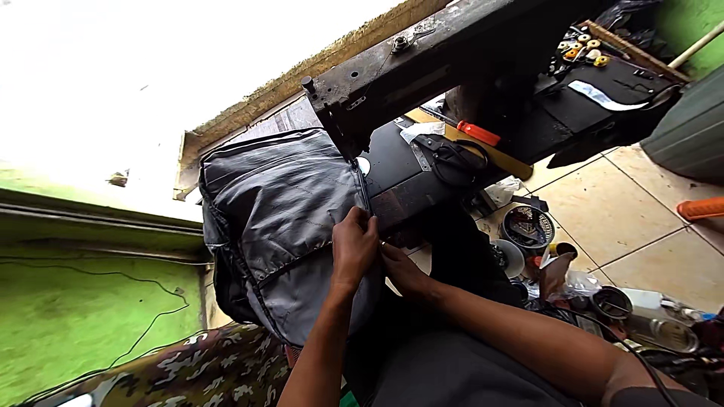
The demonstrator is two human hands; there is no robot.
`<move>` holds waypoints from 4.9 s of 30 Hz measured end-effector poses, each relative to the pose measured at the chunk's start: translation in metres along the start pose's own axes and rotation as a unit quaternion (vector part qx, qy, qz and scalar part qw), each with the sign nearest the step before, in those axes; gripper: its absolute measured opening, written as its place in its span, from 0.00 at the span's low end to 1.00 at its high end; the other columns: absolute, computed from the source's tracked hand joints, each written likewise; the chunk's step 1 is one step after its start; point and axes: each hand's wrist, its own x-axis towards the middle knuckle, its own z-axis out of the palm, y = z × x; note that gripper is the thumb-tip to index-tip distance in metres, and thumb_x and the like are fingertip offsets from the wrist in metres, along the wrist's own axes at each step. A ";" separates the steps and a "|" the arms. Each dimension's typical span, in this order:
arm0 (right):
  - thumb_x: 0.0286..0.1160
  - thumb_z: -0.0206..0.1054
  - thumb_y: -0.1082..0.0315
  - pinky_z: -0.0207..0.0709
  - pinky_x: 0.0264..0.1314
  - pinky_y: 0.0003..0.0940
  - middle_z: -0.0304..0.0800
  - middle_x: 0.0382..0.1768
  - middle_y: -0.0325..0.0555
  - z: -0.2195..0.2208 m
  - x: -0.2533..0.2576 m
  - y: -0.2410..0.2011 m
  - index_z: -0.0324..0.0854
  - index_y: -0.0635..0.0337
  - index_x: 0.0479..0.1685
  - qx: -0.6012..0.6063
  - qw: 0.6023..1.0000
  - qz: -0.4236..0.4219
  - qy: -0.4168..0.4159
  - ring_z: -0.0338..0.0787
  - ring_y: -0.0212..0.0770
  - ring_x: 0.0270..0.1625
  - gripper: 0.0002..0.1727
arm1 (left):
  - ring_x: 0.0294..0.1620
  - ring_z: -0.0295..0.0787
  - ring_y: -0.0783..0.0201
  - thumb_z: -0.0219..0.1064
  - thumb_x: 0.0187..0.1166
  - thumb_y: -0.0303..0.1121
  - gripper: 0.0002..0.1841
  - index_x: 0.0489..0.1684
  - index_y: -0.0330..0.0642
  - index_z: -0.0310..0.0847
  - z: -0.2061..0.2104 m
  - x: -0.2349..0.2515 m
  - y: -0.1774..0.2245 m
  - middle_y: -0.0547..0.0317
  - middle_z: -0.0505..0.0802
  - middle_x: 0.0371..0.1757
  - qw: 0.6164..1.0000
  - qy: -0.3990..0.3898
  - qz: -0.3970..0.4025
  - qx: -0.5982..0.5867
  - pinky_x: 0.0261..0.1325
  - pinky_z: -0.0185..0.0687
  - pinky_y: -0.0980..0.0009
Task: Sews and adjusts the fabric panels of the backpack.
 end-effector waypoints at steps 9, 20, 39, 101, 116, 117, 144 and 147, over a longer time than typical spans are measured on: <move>0.83 0.63 0.71 0.74 0.75 0.42 0.88 0.60 0.62 -0.015 0.013 0.003 0.80 0.76 0.64 -0.363 0.918 0.025 -0.159 0.86 0.47 0.66 0.18 | 0.52 0.94 0.43 0.59 0.85 0.34 0.15 0.53 0.29 0.84 0.028 -0.008 0.002 0.38 0.93 0.46 0.964 -0.034 0.042 0.261 0.55 0.84 0.48; 0.81 0.71 0.64 0.85 0.57 0.53 0.93 0.52 0.53 -0.040 0.069 -0.073 0.75 0.62 0.73 -0.477 0.874 -0.048 0.074 0.94 0.51 0.47 0.24 | 0.38 0.96 0.46 0.67 0.77 0.31 0.11 0.38 0.31 0.90 0.030 -0.012 -0.024 0.43 0.94 0.34 0.957 0.078 0.205 0.191 0.41 0.89 0.50; 0.75 0.66 0.74 0.84 0.38 0.48 0.87 0.36 0.54 -0.038 0.073 -0.053 0.92 0.57 0.58 -0.536 0.812 -0.169 0.154 0.90 0.51 0.35 0.16 | 0.36 0.90 0.48 0.71 0.78 0.39 0.11 0.42 0.40 0.87 0.004 0.056 -0.030 0.50 0.91 0.34 0.983 0.083 0.080 0.141 0.39 0.80 0.44; 0.83 0.58 0.60 0.70 0.73 0.55 0.76 0.83 0.44 -0.075 0.084 -0.054 0.92 0.52 0.55 -0.690 0.656 -0.301 -0.062 0.73 0.53 0.84 0.17 | 0.51 0.90 0.48 0.57 0.87 0.35 0.20 0.72 0.46 0.86 0.002 0.050 -0.027 0.47 0.90 0.50 0.971 -0.066 0.142 0.180 0.49 0.85 0.48; 0.91 0.46 0.60 0.64 0.83 0.52 0.69 0.88 0.45 -0.061 0.074 -0.059 0.86 0.47 0.68 -0.783 0.578 -0.216 -0.079 0.66 0.52 0.89 0.23 | 0.57 0.85 0.53 0.58 0.84 0.38 0.18 0.63 0.54 0.92 0.000 0.075 -0.076 0.67 0.91 0.71 0.895 0.117 0.341 0.262 0.47 0.72 0.55; 0.91 0.46 0.60 0.63 0.83 0.52 0.70 0.88 0.45 -0.060 0.075 -0.060 0.86 0.46 0.69 -0.784 0.578 -0.213 -0.079 0.67 0.52 0.89 0.23 | 0.57 0.85 0.53 0.58 0.84 0.38 0.18 0.62 0.54 0.92 0.000 0.076 -0.076 0.67 0.91 0.71 0.895 0.121 0.342 0.259 0.47 0.73 0.55; 0.90 0.46 0.58 0.67 0.68 0.53 0.70 0.87 0.40 -0.065 0.115 -0.068 0.87 0.51 0.60 -0.799 0.550 -0.240 -0.039 0.78 0.52 0.76 0.22 | 0.62 0.83 0.50 0.54 0.89 0.45 0.21 0.71 0.55 0.87 -0.027 0.126 -0.076 0.66 0.83 0.81 0.892 0.043 0.346 0.287 0.55 0.71 0.52; 0.88 0.54 0.60 0.70 0.71 0.54 0.82 0.79 0.43 -0.082 0.115 -0.054 0.92 0.53 0.57 -0.718 0.597 -0.358 -0.010 0.84 0.52 0.71 0.19 | 0.58 0.87 0.41 0.71 0.79 0.41 0.16 0.56 0.43 0.91 -0.031 0.084 -0.060 0.46 0.90 0.66 0.895 0.055 0.349 0.272 0.53 0.79 0.44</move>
